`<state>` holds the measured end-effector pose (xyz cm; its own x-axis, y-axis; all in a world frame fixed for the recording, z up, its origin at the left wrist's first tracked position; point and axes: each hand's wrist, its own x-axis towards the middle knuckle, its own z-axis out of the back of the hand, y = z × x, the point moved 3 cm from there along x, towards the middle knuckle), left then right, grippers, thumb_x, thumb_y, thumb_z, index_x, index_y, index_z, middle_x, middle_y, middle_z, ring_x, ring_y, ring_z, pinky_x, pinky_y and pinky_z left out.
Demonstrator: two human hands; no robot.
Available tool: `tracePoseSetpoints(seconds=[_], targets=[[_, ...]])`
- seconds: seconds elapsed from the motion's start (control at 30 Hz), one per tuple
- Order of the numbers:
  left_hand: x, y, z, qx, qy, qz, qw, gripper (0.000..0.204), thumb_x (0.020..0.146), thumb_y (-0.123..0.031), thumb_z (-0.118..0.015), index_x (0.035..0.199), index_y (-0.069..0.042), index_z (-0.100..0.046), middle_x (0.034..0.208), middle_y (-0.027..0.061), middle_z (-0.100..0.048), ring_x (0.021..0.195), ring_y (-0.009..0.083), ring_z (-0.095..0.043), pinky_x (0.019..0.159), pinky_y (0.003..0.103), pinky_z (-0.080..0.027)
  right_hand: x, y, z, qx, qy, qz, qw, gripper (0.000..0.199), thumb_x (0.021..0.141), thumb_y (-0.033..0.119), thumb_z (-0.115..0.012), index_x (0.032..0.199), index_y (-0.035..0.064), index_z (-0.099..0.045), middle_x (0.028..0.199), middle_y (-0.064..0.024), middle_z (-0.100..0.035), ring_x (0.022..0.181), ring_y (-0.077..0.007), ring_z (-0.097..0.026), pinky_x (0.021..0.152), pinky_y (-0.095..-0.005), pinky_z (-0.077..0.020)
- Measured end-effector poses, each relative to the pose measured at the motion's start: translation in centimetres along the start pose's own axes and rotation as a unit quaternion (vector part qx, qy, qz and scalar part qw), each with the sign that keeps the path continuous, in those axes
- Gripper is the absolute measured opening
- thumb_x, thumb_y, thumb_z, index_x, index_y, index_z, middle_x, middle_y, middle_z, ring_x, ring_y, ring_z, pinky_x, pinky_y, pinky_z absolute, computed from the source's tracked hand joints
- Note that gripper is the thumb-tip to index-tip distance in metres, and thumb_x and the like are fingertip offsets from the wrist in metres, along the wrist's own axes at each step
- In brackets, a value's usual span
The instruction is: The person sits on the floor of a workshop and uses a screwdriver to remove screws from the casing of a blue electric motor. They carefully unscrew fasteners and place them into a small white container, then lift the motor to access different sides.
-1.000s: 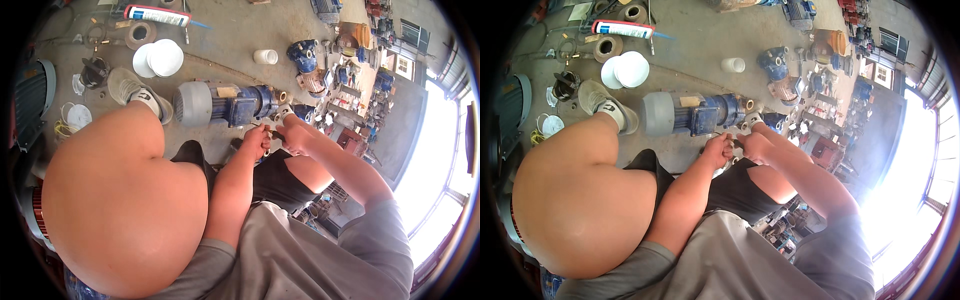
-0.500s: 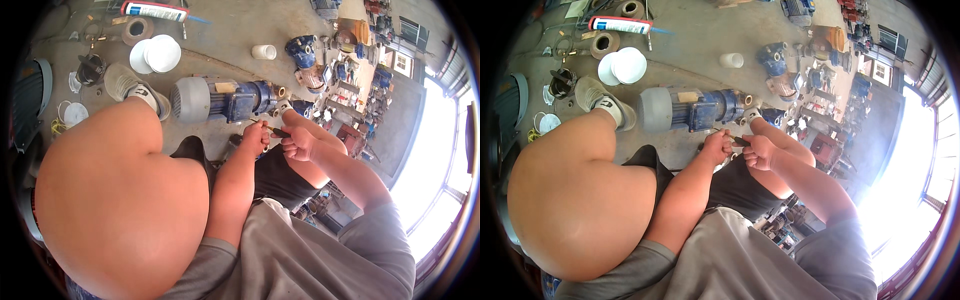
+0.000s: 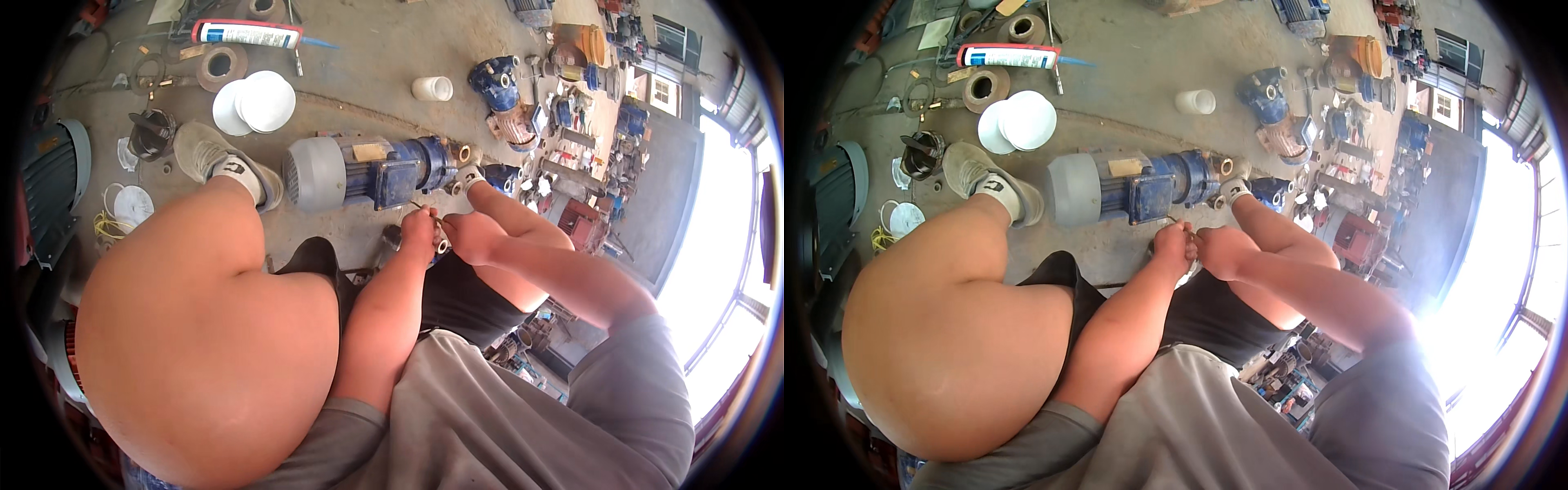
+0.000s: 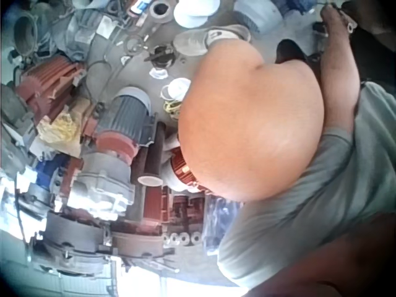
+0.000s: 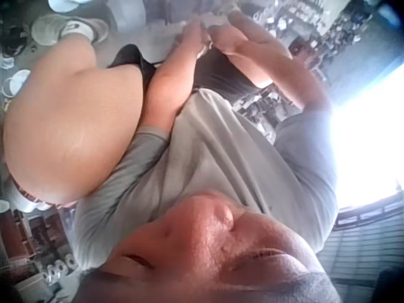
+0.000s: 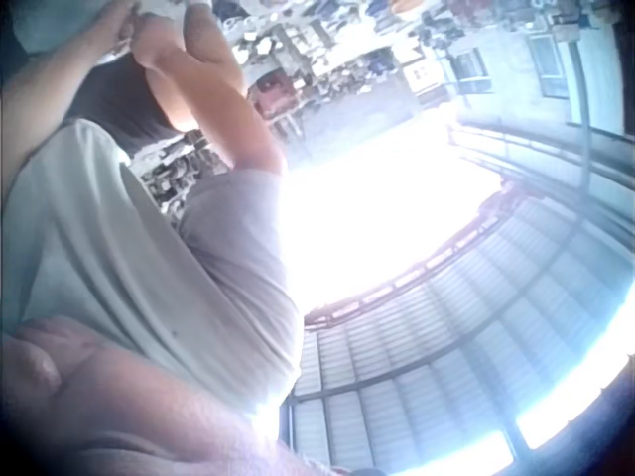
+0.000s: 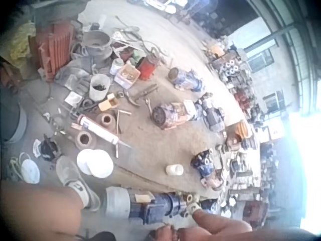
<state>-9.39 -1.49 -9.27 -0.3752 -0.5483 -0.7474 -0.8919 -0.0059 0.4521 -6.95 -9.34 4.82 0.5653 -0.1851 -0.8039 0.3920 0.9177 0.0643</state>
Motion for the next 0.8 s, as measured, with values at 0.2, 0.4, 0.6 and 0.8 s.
tracePoseSetpoints(seconds=[0.2,0.4,0.6,0.8], targets=[[-0.7,-1.3,0.3,0.078,-0.049,-0.041,0.995,0.023,0.103,-0.031,-0.056,0.097,-0.01,-0.06,0.073,0.0036,-0.053,0.051,0.0145,-0.043,0.044,0.032,-0.033,-0.6,-1.5,-4.5,0.38,0.141,-0.223,0.886,0.026,0.105,0.027,-0.05,0.105,0.0031,-0.061,0.072,-0.0105,-0.06,0.056,-0.0228,-0.061,0.048,-0.0381,-0.0461],[1.2,-0.8,1.0,0.103,-0.018,-0.048,0.993,0.026,0.107,-0.032,-0.051,0.097,-0.01,-0.06,0.063,-0.0006,-0.044,0.047,0.0128,-0.038,0.043,0.032,-0.029,-2.4,3.6,2.0,-0.058,0.03,-0.086,0.994,0.022,0.103,0.025,-0.054,0.104,0.0045,-0.061,0.09,-0.0166,-0.072,0.078,-0.0292,-0.073,0.063,-0.0429,-0.0578],[0.8,-0.7,-0.4,0.056,-0.009,-0.028,0.998,0.026,0.108,-0.033,-0.049,0.095,-0.012,-0.058,0.059,-0.0031,-0.041,0.044,0.0114,-0.035,0.043,0.03,-0.027,-1.7,1.6,0.4,-0.168,0.024,-0.025,0.985,0.021,0.102,0.024,-0.053,0.1,0.0045,-0.06,0.084,-0.0148,-0.069,0.073,-0.031,-0.072,0.059,-0.0424,-0.0559],[1.1,-0.2,0.2,0.046,0.0,-0.023,0.999,0.026,0.109,-0.032,-0.048,0.097,-0.01,-0.058,0.061,-0.0047,-0.039,0.045,0.0092,-0.033,0.042,0.03,-0.025,-2.6,-4.3,-3.4,0.57,0.148,-0.316,0.744,0.023,0.104,0.025,-0.049,0.102,0.0059,-0.061,0.068,-0.011,-0.062,0.057,-0.0277,-0.065,0.05,-0.0405,-0.0487]])
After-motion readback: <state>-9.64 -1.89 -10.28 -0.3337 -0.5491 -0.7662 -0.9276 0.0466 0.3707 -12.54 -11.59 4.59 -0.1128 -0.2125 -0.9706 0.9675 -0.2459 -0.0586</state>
